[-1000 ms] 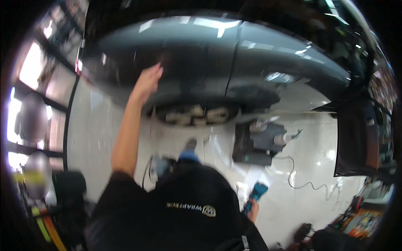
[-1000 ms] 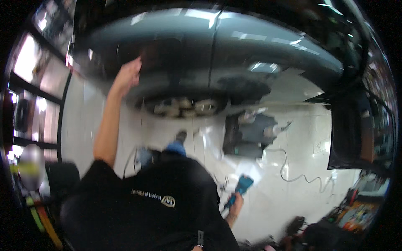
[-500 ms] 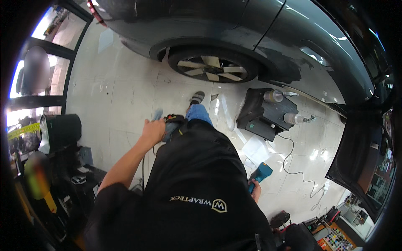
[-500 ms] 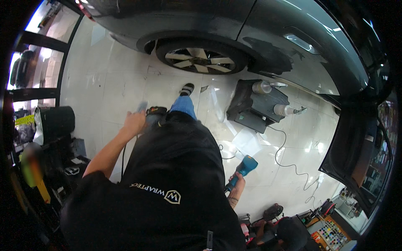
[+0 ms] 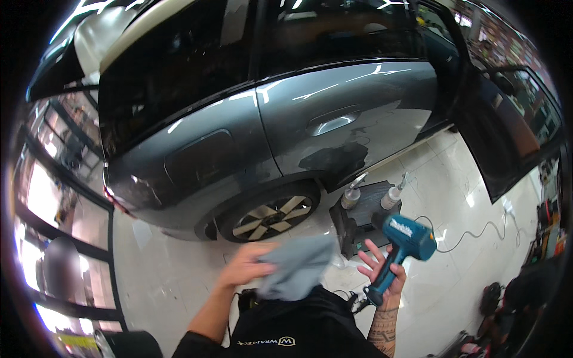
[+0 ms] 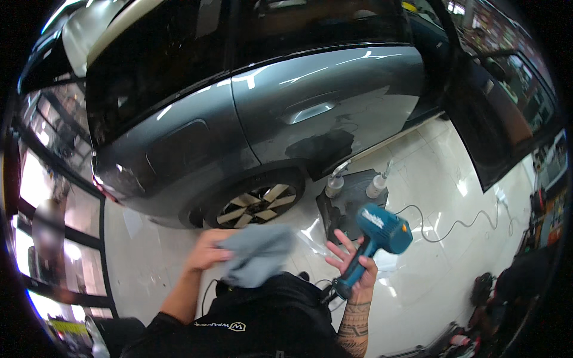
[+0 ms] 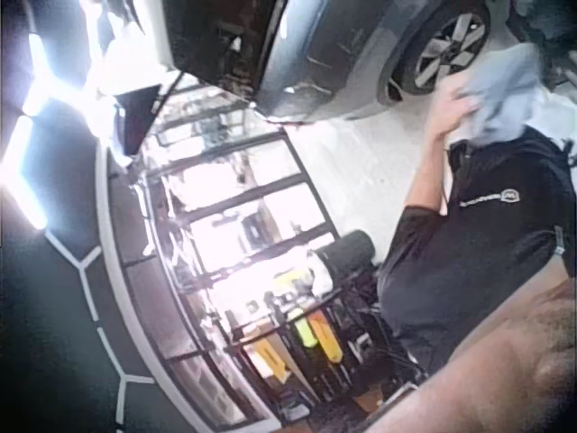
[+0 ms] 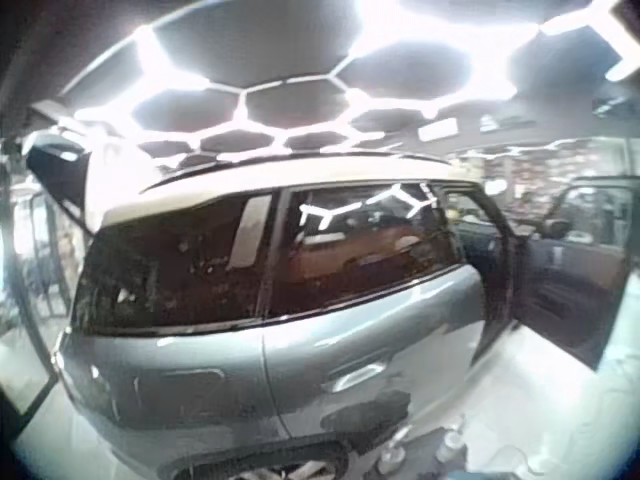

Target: The person uses a heat gun to apply a vinyl wrap to the rear fuel door and side window trim of a gray SUV. They smooth the material with a cloth while heating, then trim excess wrap with a knife and wipe the finished areas.

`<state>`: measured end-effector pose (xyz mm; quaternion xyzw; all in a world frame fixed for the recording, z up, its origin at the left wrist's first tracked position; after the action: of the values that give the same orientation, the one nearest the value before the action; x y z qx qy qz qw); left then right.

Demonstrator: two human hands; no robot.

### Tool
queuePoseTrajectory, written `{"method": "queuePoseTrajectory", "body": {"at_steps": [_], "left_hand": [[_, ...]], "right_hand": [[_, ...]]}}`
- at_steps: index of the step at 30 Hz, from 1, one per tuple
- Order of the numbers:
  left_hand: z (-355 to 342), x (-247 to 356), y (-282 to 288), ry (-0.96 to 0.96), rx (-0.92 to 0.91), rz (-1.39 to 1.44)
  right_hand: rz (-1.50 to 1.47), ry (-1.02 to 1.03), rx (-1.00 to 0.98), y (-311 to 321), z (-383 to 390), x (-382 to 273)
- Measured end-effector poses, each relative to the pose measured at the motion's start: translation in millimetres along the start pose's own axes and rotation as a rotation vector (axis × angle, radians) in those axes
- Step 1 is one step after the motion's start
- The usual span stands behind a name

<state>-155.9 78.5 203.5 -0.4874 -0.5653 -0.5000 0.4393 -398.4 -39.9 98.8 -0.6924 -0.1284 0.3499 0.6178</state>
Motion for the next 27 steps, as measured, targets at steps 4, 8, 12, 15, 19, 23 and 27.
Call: {"method": "queuePoseTrajectory", "body": {"at_steps": [4,8,12,15,19,23,27], "left_hand": [[-61,10,-109,-0.256,-0.227,-0.286],[-62,-3,-128,-0.217,-0.066,-0.453],[-51,-77,-87,-0.087,0.269,-0.587],[-25,-171,-131,0.643,-0.12,0.629],[-16,-170,-143,0.54,-0.277,0.356],[-33,-130,-115,0.364,-0.066,0.79],[-24,-138,-127,0.237,-0.199,-0.112]], "right_hand": [[0.164,0.172,0.161,-9,-16,-2],[0.43,0.455,0.466,-2,7,-29],[0.551,0.554,0.515,-2,7,-39],[0.658,0.668,0.547,1,17,-53],[0.672,0.663,0.527,-12,13,-59],[0.702,0.646,0.534,-11,9,-57],[0.695,0.611,0.528,-11,10,-51]]}}
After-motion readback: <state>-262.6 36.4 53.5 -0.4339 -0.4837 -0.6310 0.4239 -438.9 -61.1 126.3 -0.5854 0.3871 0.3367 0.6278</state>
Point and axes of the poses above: each hand's wrist, its own z-axis away from the middle knuckle, its own y-axis out of the back of the hand, x = y × z, the point moved 10 cm from there along -z, towards the middle knuckle, and after that the axes turned 1 degree about x, right-handed, at the moved point
